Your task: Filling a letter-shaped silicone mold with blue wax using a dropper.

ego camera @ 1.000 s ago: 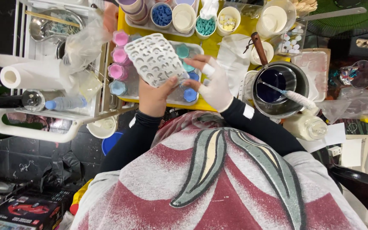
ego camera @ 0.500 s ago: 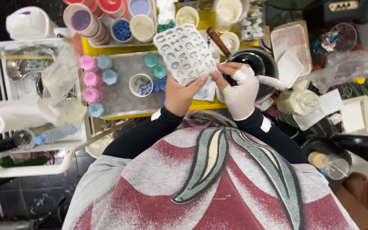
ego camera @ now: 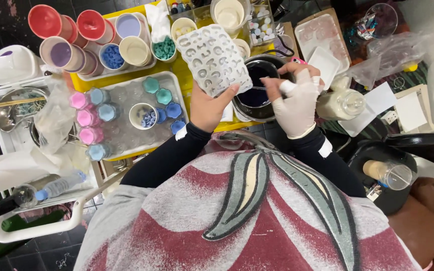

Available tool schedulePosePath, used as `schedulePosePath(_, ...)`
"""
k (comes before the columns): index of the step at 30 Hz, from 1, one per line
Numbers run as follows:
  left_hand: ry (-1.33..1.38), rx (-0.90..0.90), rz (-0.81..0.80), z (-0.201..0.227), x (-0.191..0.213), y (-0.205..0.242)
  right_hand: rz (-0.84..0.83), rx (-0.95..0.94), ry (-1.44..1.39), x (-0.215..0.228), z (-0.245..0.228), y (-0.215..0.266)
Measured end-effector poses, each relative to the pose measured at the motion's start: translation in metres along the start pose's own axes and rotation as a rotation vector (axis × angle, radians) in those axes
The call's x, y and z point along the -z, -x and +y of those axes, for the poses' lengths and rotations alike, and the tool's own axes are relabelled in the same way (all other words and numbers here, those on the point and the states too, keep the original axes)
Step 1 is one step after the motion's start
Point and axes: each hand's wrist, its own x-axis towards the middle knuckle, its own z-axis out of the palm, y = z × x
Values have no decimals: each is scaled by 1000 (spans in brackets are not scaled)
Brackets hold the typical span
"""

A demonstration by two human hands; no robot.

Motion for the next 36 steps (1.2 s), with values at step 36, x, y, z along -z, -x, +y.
schedulePosePath(36,-113,-95,163,-3,-14,20,-253,383,51,3,36,-15)
